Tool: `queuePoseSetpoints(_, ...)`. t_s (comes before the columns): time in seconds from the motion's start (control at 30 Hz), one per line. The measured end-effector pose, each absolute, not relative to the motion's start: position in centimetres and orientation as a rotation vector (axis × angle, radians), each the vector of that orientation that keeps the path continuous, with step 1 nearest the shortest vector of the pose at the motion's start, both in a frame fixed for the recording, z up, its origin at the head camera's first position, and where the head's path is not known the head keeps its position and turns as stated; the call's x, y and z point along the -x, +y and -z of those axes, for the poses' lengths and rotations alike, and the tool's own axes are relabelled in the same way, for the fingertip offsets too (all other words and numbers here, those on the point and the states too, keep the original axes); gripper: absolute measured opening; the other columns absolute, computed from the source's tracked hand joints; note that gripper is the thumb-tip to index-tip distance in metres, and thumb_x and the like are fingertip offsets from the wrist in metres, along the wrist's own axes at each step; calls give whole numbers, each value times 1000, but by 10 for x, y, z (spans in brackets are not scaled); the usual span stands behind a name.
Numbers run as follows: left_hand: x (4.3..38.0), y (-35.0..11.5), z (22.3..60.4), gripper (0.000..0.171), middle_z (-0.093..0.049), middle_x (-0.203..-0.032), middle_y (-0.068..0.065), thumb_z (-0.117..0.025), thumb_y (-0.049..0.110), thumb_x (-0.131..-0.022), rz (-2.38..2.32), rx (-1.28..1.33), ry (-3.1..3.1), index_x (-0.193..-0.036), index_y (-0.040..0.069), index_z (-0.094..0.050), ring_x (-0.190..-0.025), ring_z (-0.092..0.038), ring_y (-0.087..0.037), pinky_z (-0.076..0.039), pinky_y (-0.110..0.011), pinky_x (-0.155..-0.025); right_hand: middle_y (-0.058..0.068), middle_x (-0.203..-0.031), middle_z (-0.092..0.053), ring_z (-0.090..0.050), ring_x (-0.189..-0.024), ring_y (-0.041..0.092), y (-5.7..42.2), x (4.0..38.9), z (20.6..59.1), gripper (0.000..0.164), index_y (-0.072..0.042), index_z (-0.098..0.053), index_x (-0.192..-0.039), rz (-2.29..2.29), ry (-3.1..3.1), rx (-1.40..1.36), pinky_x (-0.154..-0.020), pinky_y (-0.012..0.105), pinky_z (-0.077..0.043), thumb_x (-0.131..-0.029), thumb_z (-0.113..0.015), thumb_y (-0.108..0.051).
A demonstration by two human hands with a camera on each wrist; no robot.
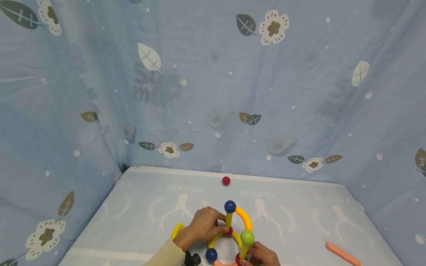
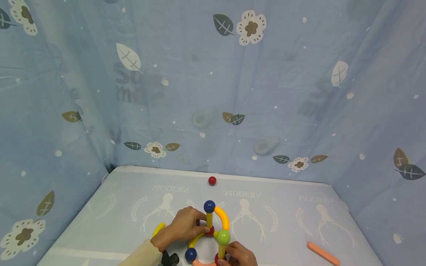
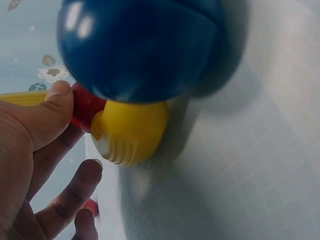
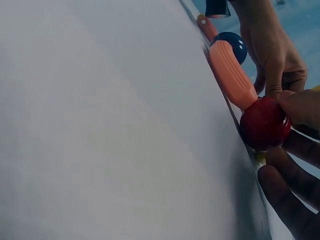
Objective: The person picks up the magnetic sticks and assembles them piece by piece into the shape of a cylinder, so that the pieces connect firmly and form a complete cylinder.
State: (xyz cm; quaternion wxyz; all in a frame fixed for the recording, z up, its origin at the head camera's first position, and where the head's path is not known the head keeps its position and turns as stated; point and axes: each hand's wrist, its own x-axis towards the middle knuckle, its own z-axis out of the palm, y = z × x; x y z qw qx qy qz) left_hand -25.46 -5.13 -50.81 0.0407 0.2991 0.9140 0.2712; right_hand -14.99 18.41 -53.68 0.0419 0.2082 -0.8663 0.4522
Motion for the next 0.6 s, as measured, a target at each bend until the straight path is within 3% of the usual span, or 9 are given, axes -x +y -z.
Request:
queuePoseSetpoints(0.3,257,-52,511,22,-54,-65,21,-75,40,-86,-859,-922,2798,-101,25,-78,-61,-47,0,-39,-22,-59,-7,-91,-61,-52,-66,3,206,154,530,32,-9,-72,-104,-1399,-2817,-525,-58,23,-49,-86,-76,-35)
queuePoseSetpoints(0.5,256,-52,509,21,-56,-67,22,-75,42,-86,-847,-911,2788,-101,27,-78,-63,-49,0,-40,-22,-61,-8,-86,-62,-51,-61,2,239,159,522,31,-15,-74,-99,-995,-2839,-71,-55,22,-47,-77,-84,-33)
queuePoseSetpoints(0.6,256,-52,510,20,-56,-67,22,-74,42,-86,-852,-923,2785,-100,28,-78,-64,-48,0,-39,-22,-62,-4,-86,-64,-56,-65,8,265,161,522,33,-11,-75,-98,-758,-2781,46,-58,29,-50,-73,-87,-28)
